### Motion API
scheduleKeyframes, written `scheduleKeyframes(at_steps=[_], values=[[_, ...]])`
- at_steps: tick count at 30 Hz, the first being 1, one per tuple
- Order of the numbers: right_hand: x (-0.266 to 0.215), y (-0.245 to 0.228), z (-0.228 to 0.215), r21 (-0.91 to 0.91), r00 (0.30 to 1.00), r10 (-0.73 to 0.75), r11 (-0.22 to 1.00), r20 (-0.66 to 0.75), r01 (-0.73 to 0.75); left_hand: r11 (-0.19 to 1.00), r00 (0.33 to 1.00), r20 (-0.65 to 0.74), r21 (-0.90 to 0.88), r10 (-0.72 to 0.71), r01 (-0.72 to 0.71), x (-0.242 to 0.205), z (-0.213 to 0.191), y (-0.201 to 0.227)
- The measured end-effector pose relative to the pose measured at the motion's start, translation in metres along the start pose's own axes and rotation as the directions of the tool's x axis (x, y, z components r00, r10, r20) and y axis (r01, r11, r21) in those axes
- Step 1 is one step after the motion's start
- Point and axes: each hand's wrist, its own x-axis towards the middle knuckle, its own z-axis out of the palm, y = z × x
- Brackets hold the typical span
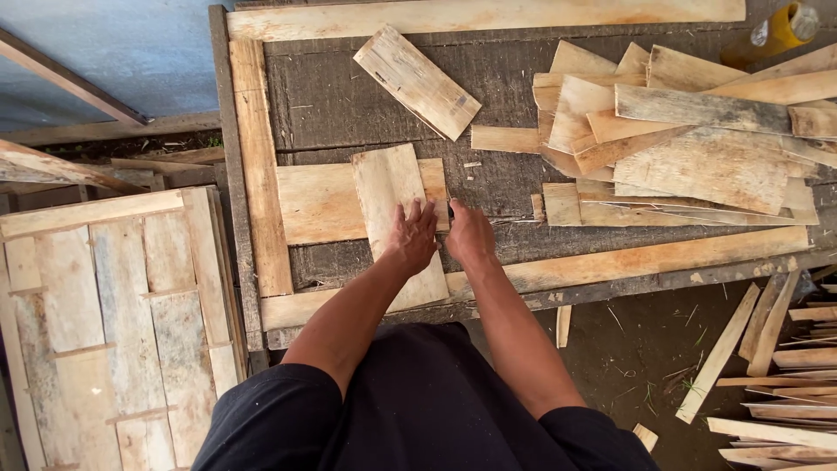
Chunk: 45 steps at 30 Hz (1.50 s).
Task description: The person uses a red utility knife to trim the edges of rectangular wooden planks on a workbench. They repeatedly position each plank, shave off thin strips along the edges, and set the trimmed pieces aside. The person also briefly handles a round wooden object near the end of the clip.
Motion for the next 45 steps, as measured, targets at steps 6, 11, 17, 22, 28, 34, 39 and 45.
scheduleKeyframes(at_steps=[6,11,17,22,28,34,39,45], values=[[-0.026,0.007,0.005,0.064,1.000,-0.010,0.998,0.001,0.009,1.000,1.000,-0.007,0.001,0.001,-0.001,0.002,0.003,-0.001],[-0.024,0.020,-0.008,-0.052,0.998,-0.065,0.996,0.024,0.066,1.000,1.000,-0.022,-0.030,-0.008,0.007,-0.007,0.013,0.003],[0.002,0.008,-0.010,0.079,0.990,-0.042,0.995,-0.134,0.053,1.000,0.999,0.032,-0.031,0.005,-0.004,-0.007,-0.001,-0.001],[0.016,0.004,0.002,0.095,0.989,-0.027,0.995,-0.147,0.041,0.998,0.999,0.040,-0.063,0.003,0.000,-0.003,0.001,-0.003],[0.012,0.010,0.005,0.115,0.986,-0.047,0.991,-0.157,0.065,0.997,1.000,0.018,-0.083,0.006,-0.005,-0.006,0.003,-0.004],[0.008,0.014,0.001,0.121,0.998,-0.025,0.992,-0.054,0.031,0.999,0.999,0.037,-0.048,0.001,0.001,-0.003,0.002,-0.003],[-0.012,0.017,-0.001,0.094,0.997,-0.053,0.994,-0.057,0.058,0.999,1.000,0.000,-0.043,0.010,-0.010,-0.002,0.010,-0.004],[-0.007,0.028,-0.011,0.019,0.989,-0.136,0.991,0.063,0.135,0.999,1.000,-0.010,-0.047,0.006,-0.007,-0.002,0.012,-0.004]])
